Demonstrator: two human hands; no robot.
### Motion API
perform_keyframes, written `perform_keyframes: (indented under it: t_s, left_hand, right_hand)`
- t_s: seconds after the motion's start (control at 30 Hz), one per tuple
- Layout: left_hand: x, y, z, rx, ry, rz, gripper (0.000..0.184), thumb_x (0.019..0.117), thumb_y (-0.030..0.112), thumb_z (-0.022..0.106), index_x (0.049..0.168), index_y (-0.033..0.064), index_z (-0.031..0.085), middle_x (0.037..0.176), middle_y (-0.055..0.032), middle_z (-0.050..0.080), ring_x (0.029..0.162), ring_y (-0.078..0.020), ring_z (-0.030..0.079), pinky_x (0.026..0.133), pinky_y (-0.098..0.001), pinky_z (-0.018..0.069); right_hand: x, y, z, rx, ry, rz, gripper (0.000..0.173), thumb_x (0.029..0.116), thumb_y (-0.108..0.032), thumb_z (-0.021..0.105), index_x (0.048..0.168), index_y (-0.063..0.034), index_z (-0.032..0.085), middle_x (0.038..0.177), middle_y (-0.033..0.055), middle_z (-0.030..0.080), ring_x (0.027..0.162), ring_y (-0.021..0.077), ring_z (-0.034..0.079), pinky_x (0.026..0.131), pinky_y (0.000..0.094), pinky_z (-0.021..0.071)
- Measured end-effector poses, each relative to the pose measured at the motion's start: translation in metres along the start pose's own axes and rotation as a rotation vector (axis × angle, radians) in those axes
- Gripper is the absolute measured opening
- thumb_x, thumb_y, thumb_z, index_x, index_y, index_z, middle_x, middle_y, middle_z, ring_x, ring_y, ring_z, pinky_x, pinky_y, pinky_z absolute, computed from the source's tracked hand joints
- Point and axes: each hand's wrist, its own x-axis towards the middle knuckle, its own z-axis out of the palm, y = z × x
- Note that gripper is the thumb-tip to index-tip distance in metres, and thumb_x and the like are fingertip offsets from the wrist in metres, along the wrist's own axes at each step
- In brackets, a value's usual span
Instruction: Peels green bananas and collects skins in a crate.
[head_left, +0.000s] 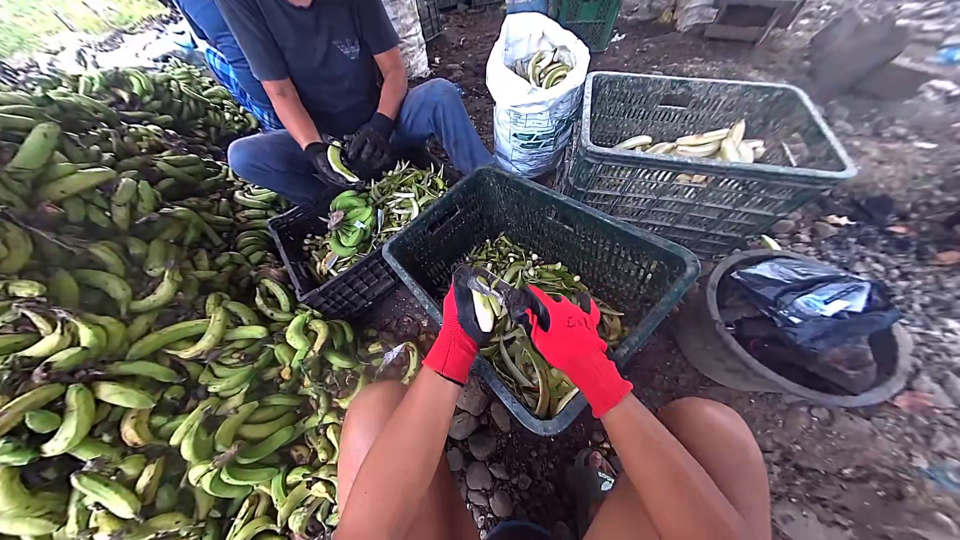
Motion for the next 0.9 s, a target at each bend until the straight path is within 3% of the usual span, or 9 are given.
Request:
perform_keyframes:
  t_s: [0.07,0.13,0.23,0.37,0.5,0.6,0.73,0.83,0.9]
  left_hand:
    - [0.007,-0.001,0.007,-0.122,-0.013,-0.028,0.025,0.1081,0.021,0.039,0.12,0.0079,0.057,0.083,-0.0011,0.063,0.066,-0.0071,0.06,0.061,-0.0255,0.0544]
    - [0.008,0.003,-0.001,-0.087,0.048,-0.043,0.026,0.1045,0.011,0.044,0.123,-0.0004,0.059,0.093,-0.0085,0.065,0.079,-0.0123,0.062,0.073,-0.031,0.0546]
    - [0.013,0.011,0.004,-0.388,0.155,-0.291,0.032,0.1105,0.037,0.032,0.104,0.0151,0.055,0.075,0.0008,0.059,0.062,-0.0081,0.059,0.056,-0.0252,0.0523]
    - [0.008,0.006,0.005,-0.111,-0.025,-0.132,0.035,0.1104,0.031,0.034,0.13,0.011,0.055,0.093,-0.0009,0.062,0.077,-0.0071,0.06,0.07,-0.0284,0.0534]
    - [0.005,0.01,0.014,-0.028,-0.111,-0.139,0.033,0.1101,0.023,0.033,0.131,0.0088,0.055,0.098,-0.0026,0.064,0.083,-0.0071,0.062,0.077,-0.0283,0.0551]
    - [0.001,0.014,0.019,0.259,-0.004,-0.053,0.038,0.1102,0.019,0.035,0.135,0.0015,0.057,0.116,-0.0154,0.066,0.104,-0.0174,0.062,0.094,-0.0384,0.0503]
    - [-0.002,0.02,0.02,0.362,-0.04,0.101,0.043,0.1093,0.023,0.033,0.137,0.001,0.057,0.121,-0.0147,0.066,0.11,-0.0141,0.062,0.1,-0.0358,0.0492]
    - [-0.01,0.016,0.023,0.419,-0.171,0.139,0.049,0.1069,0.024,0.034,0.143,-0.0044,0.052,0.134,-0.0202,0.063,0.124,-0.019,0.06,0.11,-0.0376,0.0443]
    - [-0.008,0.014,0.023,0.453,-0.167,0.166,0.047,0.1055,0.023,0.036,0.138,-0.0049,0.057,0.123,-0.0197,0.067,0.113,-0.0198,0.065,0.103,-0.0391,0.0502]
  right_hand:
    - [0.006,0.008,-0.006,0.016,-0.028,-0.012,0.049,0.106,-0.04,0.05,0.153,-0.0258,0.05,0.125,0.017,0.07,0.125,0.037,0.061,0.118,0.0684,0.0237]
    - [-0.004,0.01,0.0,-0.019,-0.044,-0.068,0.052,0.1039,-0.043,0.051,0.153,-0.0257,0.05,0.132,0.0166,0.067,0.13,0.0367,0.058,0.119,0.0692,0.0198]
    - [-0.016,0.005,0.007,-0.066,-0.089,-0.058,0.053,0.1037,-0.045,0.05,0.154,-0.0288,0.049,0.135,0.018,0.064,0.132,0.0377,0.056,0.12,0.0681,0.0168]
    - [0.0,0.004,-0.008,0.05,-0.063,0.02,0.047,0.107,-0.039,0.048,0.152,-0.0256,0.05,0.127,0.0179,0.069,0.126,0.0365,0.061,0.117,0.0657,0.0255]
    - [0.007,0.017,-0.008,0.073,-0.006,0.042,0.048,0.1073,-0.039,0.047,0.153,-0.0255,0.049,0.125,0.0168,0.07,0.125,0.0362,0.062,0.117,0.0671,0.0258]
    - [0.006,0.018,-0.007,0.076,-0.055,0.038,0.048,0.1084,-0.042,0.044,0.154,-0.0267,0.048,0.131,0.015,0.068,0.13,0.0342,0.059,0.12,0.0648,0.0223]
    - [0.016,0.019,-0.012,0.157,0.003,0.034,0.046,0.1085,-0.042,0.045,0.151,-0.0266,0.052,0.125,0.0146,0.071,0.123,0.0344,0.063,0.115,0.0659,0.03]
    - [0.032,0.03,-0.007,0.238,0.024,0.028,0.045,0.1097,-0.042,0.042,0.149,-0.0247,0.054,0.127,0.0157,0.07,0.122,0.0361,0.064,0.107,0.0668,0.0396]
    - [0.041,0.039,-0.004,0.345,-0.011,0.009,0.044,0.1102,-0.041,0.041,0.148,-0.0231,0.055,0.128,0.0156,0.069,0.118,0.0352,0.065,0.101,0.0644,0.0462]
